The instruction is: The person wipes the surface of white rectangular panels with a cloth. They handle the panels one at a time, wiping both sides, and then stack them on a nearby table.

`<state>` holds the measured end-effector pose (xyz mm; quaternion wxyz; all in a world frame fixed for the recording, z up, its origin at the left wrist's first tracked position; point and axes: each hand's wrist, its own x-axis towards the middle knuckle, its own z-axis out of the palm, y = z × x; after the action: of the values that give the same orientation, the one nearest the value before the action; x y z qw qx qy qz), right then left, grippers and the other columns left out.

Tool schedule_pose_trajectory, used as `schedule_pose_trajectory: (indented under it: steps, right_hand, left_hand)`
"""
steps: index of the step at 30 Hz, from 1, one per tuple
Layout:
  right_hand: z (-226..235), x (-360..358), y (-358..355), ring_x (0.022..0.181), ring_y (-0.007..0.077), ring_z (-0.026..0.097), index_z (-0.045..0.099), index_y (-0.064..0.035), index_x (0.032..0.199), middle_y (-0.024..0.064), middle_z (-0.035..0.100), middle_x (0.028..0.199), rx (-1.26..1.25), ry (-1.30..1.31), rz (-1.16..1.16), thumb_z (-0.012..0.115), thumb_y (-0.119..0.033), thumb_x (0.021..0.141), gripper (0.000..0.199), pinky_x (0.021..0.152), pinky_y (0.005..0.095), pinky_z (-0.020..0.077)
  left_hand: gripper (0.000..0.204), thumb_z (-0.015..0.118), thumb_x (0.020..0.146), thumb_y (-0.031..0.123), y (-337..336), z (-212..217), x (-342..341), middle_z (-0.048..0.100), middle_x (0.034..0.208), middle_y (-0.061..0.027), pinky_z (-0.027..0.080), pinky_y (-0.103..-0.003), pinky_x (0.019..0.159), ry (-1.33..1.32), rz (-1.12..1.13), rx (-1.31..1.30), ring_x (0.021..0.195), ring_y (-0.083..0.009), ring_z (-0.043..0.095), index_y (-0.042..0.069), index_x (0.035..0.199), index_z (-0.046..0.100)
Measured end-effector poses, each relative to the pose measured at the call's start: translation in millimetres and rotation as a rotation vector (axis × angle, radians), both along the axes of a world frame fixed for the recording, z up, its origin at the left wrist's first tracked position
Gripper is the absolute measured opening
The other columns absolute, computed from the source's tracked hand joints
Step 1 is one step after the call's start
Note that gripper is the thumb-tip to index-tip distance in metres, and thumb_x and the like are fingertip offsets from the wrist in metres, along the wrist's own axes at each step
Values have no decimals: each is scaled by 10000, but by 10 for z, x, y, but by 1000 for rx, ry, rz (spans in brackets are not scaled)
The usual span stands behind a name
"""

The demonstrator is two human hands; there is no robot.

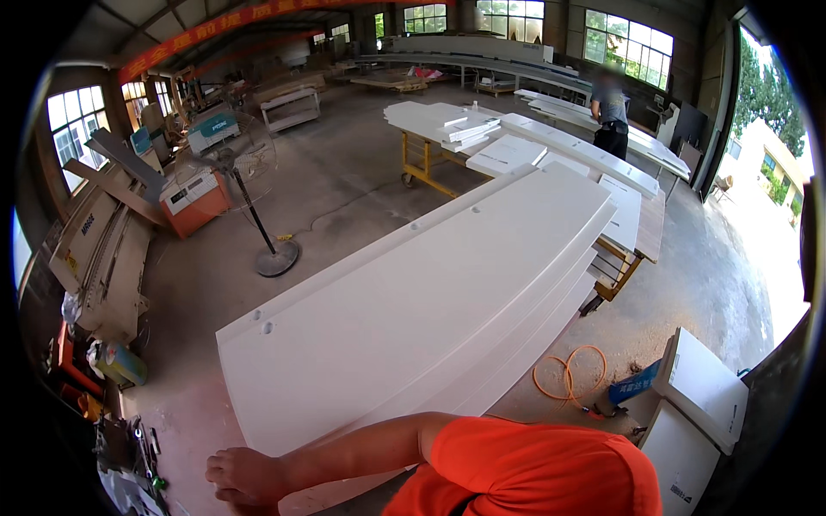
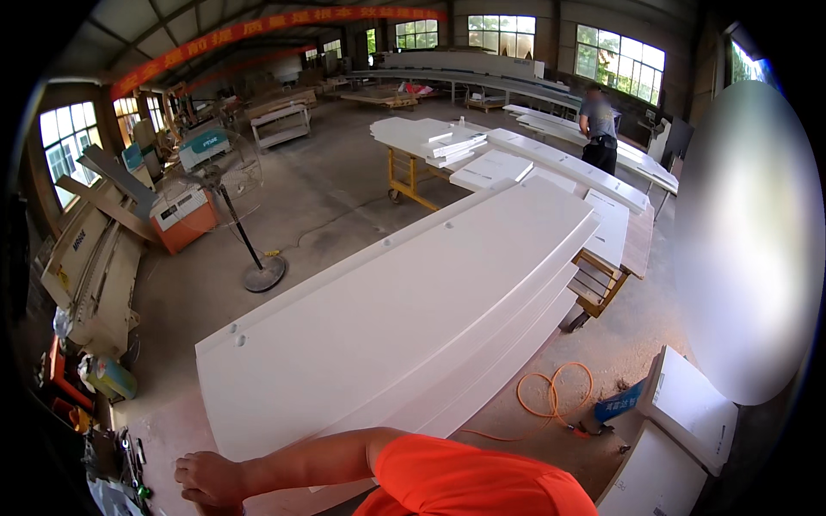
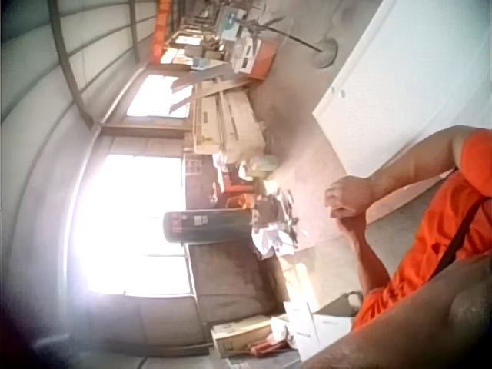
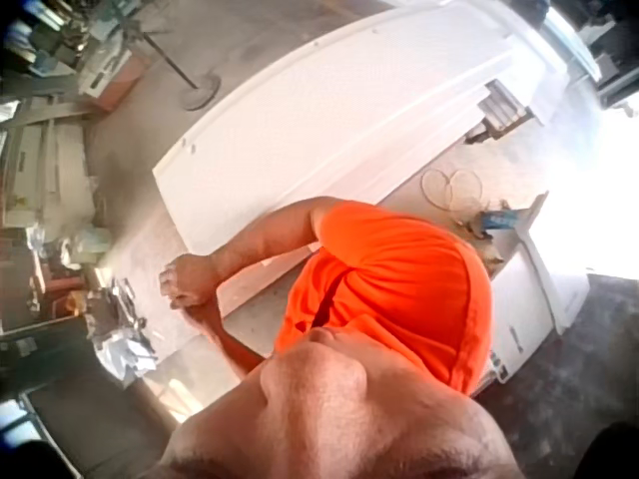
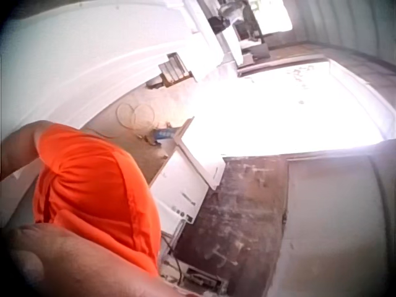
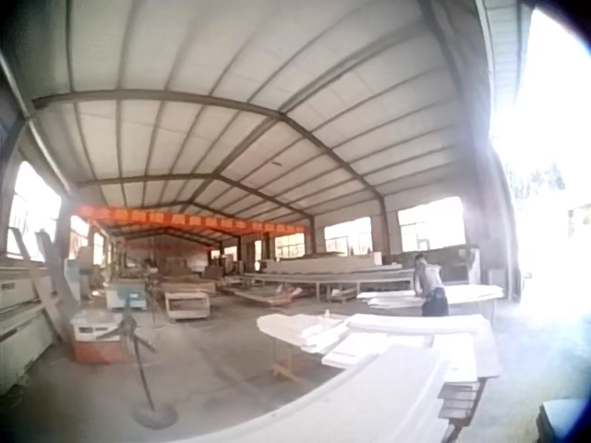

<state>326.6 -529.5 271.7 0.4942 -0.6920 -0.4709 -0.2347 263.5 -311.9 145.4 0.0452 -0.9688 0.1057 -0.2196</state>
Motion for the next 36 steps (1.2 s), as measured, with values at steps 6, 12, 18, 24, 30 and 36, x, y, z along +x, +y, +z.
schedule_pose_trajectory:
  steps: [6,12,18,24,30,36]
  right_hand:
    - [220,51,-292,694,403,681,674,-68,730,184,679,771,-173,227,-33,663,-463,867,419,641,518,542]
    - [425,188,-662,878,345,639,584,5,851,139,636,896,-78,636,106,609,-217,955,247,776,488,500]
    - [251,237,-489,764,410,634,575,12,810,167,642,796,103,171,-285,602,-164,935,217,709,478,507]
    - [242,121,-456,854,376,648,612,28,901,177,662,899,433,331,-261,536,-108,963,168,770,446,529]
    - [60,111,-246,873,381,659,645,39,987,199,685,947,576,305,-325,504,-118,993,211,798,430,540]
    - [343,125,-117,827,393,649,604,28,910,182,651,897,267,246,-407,529,-102,958,158,735,456,526]
  left_hand:
    - [643,793,685,197,-1089,1280,-311,700,1088,-249,548,-494,867,216,78,-736,1008,-395,700,-4,1259,586]
    - [704,799,679,228,-1193,1517,-44,710,1017,-271,567,-496,816,201,55,-558,922,-426,714,-8,1299,566]
    - [597,787,638,204,-1165,1932,284,708,876,-252,563,-512,723,148,-242,-391,800,-443,707,-21,1162,611]
    - [537,747,656,184,-972,2191,626,661,928,-265,532,-550,767,38,-524,-72,851,-472,657,12,1146,608]
    - [597,761,675,209,-774,2225,812,654,986,-266,521,-567,813,66,-680,16,930,-493,642,21,1216,594]
    - [635,772,665,223,-550,1985,768,688,968,-255,541,-572,789,206,-508,-361,890,-421,705,22,1241,593]
